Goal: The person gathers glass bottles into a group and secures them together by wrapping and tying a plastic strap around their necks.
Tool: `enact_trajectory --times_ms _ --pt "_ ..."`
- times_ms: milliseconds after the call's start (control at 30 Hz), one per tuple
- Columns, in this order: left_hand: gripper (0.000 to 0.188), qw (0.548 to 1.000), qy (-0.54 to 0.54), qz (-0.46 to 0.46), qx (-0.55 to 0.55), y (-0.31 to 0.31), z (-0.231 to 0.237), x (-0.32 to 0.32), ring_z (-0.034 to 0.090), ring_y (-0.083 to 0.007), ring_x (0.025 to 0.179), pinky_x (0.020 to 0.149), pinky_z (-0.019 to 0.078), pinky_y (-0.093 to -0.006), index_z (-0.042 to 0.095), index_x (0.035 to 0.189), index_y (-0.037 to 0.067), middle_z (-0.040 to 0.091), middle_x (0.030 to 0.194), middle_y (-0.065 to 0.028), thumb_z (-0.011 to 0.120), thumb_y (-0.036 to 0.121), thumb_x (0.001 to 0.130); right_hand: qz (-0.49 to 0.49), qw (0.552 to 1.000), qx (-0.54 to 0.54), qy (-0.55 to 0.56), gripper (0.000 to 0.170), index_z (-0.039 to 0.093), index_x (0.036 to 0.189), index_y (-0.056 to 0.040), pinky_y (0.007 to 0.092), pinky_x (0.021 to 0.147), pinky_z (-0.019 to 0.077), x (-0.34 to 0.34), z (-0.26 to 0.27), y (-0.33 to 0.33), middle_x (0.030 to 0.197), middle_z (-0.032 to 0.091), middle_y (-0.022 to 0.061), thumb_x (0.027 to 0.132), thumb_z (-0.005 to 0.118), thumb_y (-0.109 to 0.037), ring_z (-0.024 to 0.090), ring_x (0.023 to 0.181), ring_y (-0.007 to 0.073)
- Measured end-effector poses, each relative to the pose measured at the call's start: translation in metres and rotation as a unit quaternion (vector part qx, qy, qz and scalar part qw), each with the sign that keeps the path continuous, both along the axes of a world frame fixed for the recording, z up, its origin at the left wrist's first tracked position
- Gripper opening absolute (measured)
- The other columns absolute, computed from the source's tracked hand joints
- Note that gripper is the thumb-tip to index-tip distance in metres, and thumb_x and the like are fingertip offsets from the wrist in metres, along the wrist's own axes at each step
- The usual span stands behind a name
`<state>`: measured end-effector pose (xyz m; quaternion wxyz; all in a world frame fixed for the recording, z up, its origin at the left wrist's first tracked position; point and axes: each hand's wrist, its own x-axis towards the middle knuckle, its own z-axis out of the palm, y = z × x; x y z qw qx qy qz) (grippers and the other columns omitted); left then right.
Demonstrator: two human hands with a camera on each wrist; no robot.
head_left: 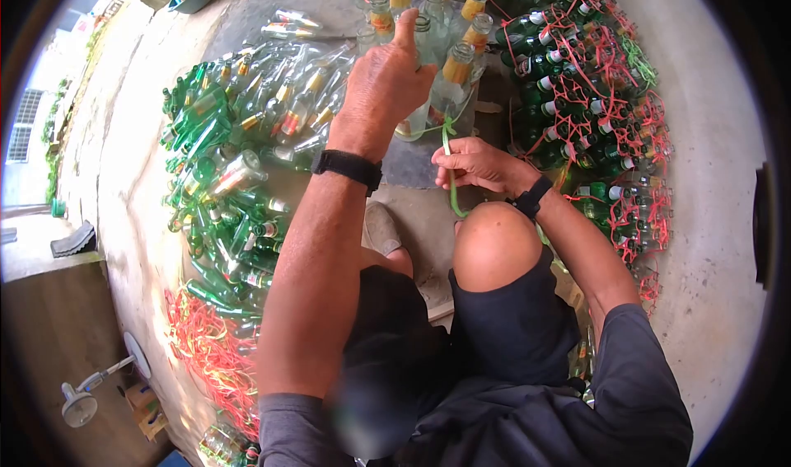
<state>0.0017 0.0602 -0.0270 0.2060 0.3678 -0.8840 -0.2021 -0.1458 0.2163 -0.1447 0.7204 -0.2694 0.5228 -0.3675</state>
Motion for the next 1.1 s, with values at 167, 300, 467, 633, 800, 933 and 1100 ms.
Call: enact_trajectory --times_ms 167,300,467,633,800,933,1100 --pt "0.080 1.000 0.000 0.006 -0.009 0.002 0.004 0.005 0.072 -0.0487 0.097 0.085 0.0570 -0.0535 0.038 0.156 0.011 0.074 0.095 -0.0292 0.077 0.031 0.089 0.070 0.993 0.004 0.100 0.026 0.066 0.105 -0.0016 0.0296 0.064 0.0512 -0.012 0.004 0.004 0.077 0.061 -0.0006 0.104 0.063 -0.027 0.055 0.065 0.0102" --pt "0.078 1.000 -0.004 0.010 0.006 0.005 0.015 0.013 0.072 -0.0482 0.097 0.085 0.0570 -0.0530 0.040 0.155 0.011 0.074 0.097 -0.0290 0.077 0.031 0.089 0.085 0.924 -0.149 0.342 0.031 0.070 0.093 -0.0003 0.0310 0.059 0.0453 -0.015 0.026 0.005 0.070 0.060 0.0009 0.105 0.060 -0.027 0.051 0.063 0.0089" --pt "0.074 1.000 0.004 0.005 0.006 0.002 0.021 0.027 0.074 -0.0430 0.097 0.085 0.0582 -0.0489 0.047 0.151 0.011 0.076 0.100 -0.0241 0.080 0.031 0.088 0.062 0.847 -0.263 0.457 0.029 0.070 0.088 -0.0013 0.0307 0.057 0.0434 -0.031 0.044 0.001 0.069 0.057 0.0020 0.102 0.061 -0.025 0.054 0.065 0.0070" --pt "0.065 0.999 0.024 0.025 -0.027 0.006 0.034 0.038 0.076 -0.0403 0.097 0.085 0.0587 -0.0472 0.056 0.144 0.009 0.077 0.103 -0.0216 0.080 0.030 0.087 0.076 0.868 -0.157 0.465 0.026 0.070 0.090 0.0029 0.0331 0.060 0.0466 -0.028 0.114 -0.003 0.069 0.061 0.0019 0.100 0.062 -0.020 0.056 0.067 0.0108" --pt "0.048 0.997 0.043 0.022 -0.053 0.011 0.045 0.035 0.076 -0.0395 0.095 0.085 0.0589 -0.0466 0.067 0.129 0.006 0.077 0.103 -0.0215 0.077 0.027 0.087 0.111 0.827 -0.246 0.493 0.027 0.068 0.083 0.0031 0.0310 0.059 0.0445 -0.047 0.120 -0.017 0.067 0.059 0.0001 0.097 0.064 -0.019 0.052 0.066 0.0072" --pt "0.033 0.999 0.017 -0.003 -0.038 0.030 0.056 0.026 0.075 -0.0412 0.095 0.085 0.0591 -0.0470 0.073 0.117 0.002 0.076 0.099 -0.0230 0.066 0.017 0.087 0.135 0.818 -0.250 0.501 0.026 0.066 0.080 0.0031 0.0315 0.057 0.0423 -0.051 0.143 -0.031 0.066 0.056 -0.0017 0.095 0.063 -0.019 0.047 0.065 0.0070" --pt "0.033 0.999 0.033 -0.026 -0.023 0.051 0.047 0.009 0.072 -0.0427 0.099 0.089 0.0579 -0.0498 0.072 0.117 0.000 0.074 0.100 -0.0260 0.063 0.012 0.088 0.170 0.779 -0.302 0.522 0.028 0.058 0.076 0.0052 0.0333 0.054 0.0379 -0.055 0.159 -0.043 0.061 0.047 0.0015 0.092 0.064 -0.017 0.042 0.060 0.0078"
